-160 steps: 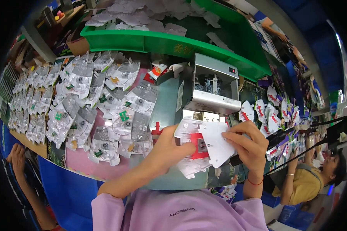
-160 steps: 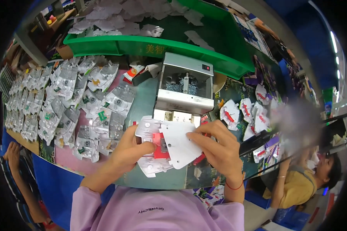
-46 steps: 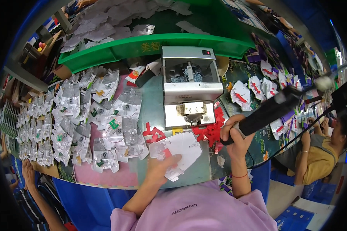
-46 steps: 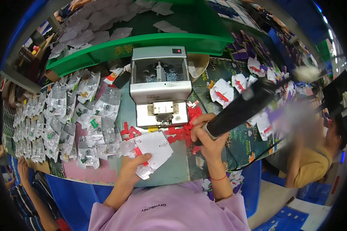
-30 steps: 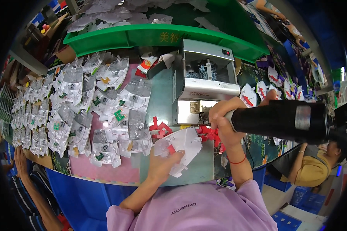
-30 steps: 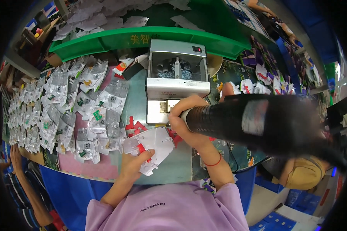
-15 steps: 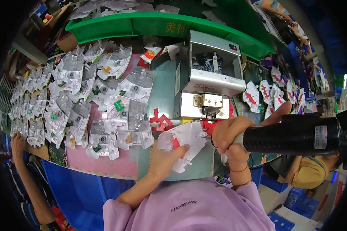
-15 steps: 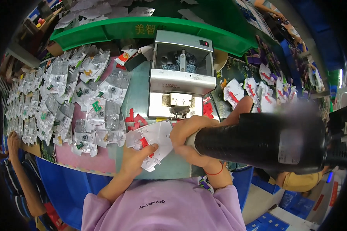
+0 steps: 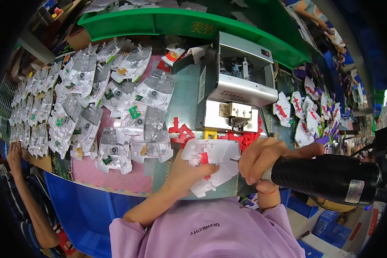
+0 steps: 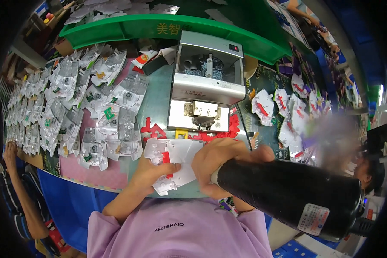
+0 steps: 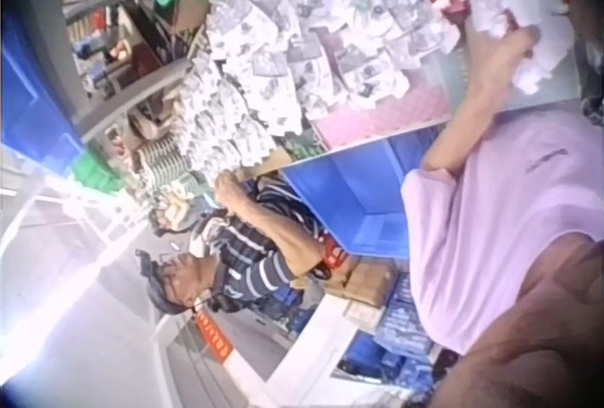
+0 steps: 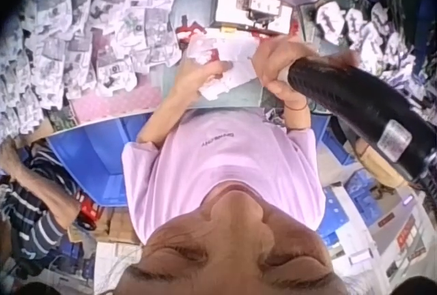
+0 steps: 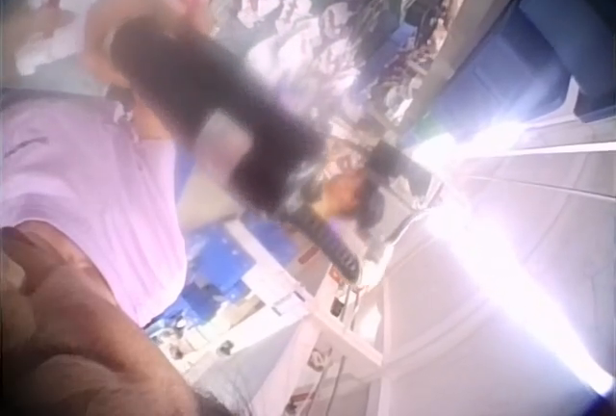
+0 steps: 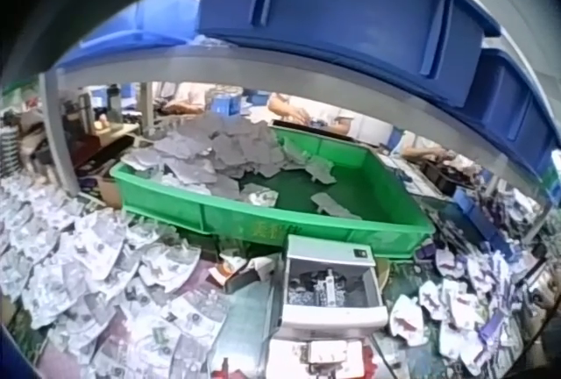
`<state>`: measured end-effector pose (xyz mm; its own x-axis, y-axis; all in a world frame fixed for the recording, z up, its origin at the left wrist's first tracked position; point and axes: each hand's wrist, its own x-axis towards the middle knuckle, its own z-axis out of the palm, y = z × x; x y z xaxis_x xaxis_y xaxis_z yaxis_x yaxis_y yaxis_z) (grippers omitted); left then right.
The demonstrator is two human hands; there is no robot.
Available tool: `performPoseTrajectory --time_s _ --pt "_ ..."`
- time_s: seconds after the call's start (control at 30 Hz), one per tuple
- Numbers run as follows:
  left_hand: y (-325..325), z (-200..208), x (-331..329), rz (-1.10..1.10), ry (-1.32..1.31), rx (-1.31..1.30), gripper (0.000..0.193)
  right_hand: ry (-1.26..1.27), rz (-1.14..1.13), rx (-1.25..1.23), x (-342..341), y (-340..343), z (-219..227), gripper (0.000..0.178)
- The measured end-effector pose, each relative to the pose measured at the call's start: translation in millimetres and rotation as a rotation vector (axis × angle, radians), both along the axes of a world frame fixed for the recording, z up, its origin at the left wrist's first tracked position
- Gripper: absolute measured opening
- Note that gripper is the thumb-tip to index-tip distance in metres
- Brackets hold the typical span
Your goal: The person assembles plastic components by inserting small red plastic inserts into white plastic housings, then secures them using a handheld pneumatic tool.
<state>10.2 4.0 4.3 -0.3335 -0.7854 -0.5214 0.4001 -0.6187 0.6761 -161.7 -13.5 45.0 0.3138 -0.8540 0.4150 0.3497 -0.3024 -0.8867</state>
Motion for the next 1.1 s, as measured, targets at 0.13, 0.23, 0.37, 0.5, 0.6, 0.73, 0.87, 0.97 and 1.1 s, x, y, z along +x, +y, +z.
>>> performPoseTrajectory --time_s 0.13,0.23,0.37,0.5,0.6,0.73,0.87,0.97,1.1 --pt "-4 6 2 -0.084 -0.002 -0.006 0.036 0.017 -0.025 -0.031 -3 -7 3 0.011" --pt "-5 2 6 -0.149 -0.080 -0.091 0.037 0.023 -0.038 -0.057 -5 4 3 0.012" --pt "-2 -12 6 -0.190 -0.184 -0.109 0.038 0.027 -0.049 -0.099 -11 -8 3 0.012" --pt "6 -28 -5 -0.119 -0.221 -0.036 0.038 0.053 -0.075 -0.142 -12 -27 11 0.013" --pt "2 -25 -4 -0.192 -0.077 -0.034 0.040 0.030 -0.206 -0.161 -4 -35 -1 0.012" --pt "4 -30 -5 -0.183 -0.029 0.004 0.035 0.116 -0.278 -0.114 2 -41 -15 0.012" --pt "4 -29 -6 -0.206 -0.022 0.026 0.034 0.141 -0.334 -0.006 5 -42 -18 0.011" --pt "4 -32 -5 -0.194 0.011 0.038 0.034 0.129 -0.333 0.086 6 -39 -17 0.012" --pt "2 -30 -6 -0.240 -0.016 0.037 0.035 0.013 -0.111 0.127 5 -29 -13 0.018"
